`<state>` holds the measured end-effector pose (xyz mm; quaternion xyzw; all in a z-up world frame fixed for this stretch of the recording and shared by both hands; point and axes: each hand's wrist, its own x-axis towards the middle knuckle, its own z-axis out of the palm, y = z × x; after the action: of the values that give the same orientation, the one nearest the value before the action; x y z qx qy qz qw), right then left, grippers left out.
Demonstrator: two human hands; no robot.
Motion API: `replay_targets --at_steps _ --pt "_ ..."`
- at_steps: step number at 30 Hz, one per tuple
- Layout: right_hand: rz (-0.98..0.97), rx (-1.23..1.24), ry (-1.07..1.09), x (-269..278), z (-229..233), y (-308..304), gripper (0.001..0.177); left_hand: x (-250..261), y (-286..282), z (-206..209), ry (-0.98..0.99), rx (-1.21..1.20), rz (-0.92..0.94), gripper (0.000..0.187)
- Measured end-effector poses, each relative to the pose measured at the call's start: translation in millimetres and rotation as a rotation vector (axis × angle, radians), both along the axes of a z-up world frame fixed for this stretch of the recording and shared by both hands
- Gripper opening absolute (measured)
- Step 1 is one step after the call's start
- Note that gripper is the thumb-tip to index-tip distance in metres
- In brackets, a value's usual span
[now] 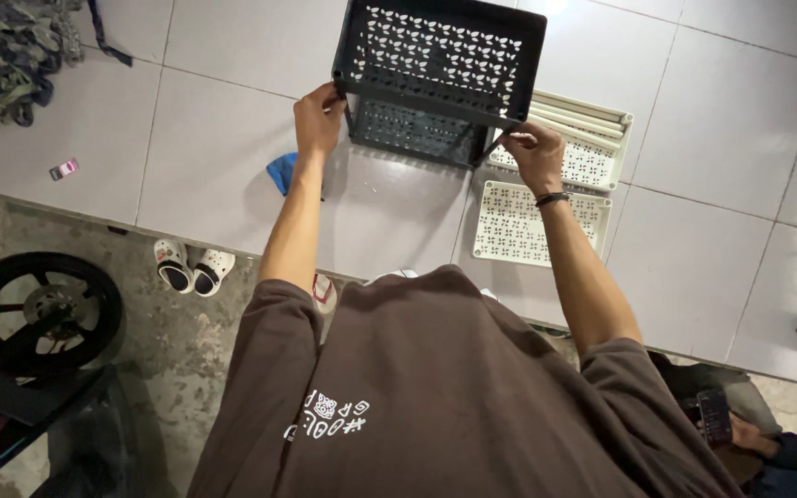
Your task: The person assembles a perforated plastic storage rack on a tiled floor, fitting black and white shelf baskets onto white tube legs and pressing the parts together by hand. They lift and reposition the partially built rack, attach remaining tubes to the white shelves, then wipe the black basket with a blue cloth.
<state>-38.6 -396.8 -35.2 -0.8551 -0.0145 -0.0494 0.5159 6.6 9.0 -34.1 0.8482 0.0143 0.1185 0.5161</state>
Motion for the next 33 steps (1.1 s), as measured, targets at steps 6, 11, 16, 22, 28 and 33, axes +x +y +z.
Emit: replay_targets --at_steps 6,11,16,22,28,33 --pt "-0.005 -0.077 0.028 -7 -7 5 0.025 -7 5 -25 0.012 0.064 0.023 0.017" --pt "0.040 -0.085 0.007 -10 -13 0 0.024 -11 4 -21 0.014 0.042 0.012 0.016" --pt "0.045 -0.093 0.046 -11 -12 -1 0.023 -15 5 -17 0.048 0.017 -0.007 0.019" --pt "0.032 -0.109 0.055 -10 -8 2 0.023 -15 7 -22 0.025 0.042 0.002 0.026" --pt "0.036 -0.118 0.056 -12 -10 1 0.023 -19 8 -24 0.100 -0.022 -0.004 0.024" --pt "0.008 -0.175 0.091 -15 -14 -1 0.021 -18 7 -20 0.081 -0.005 -0.010 0.023"
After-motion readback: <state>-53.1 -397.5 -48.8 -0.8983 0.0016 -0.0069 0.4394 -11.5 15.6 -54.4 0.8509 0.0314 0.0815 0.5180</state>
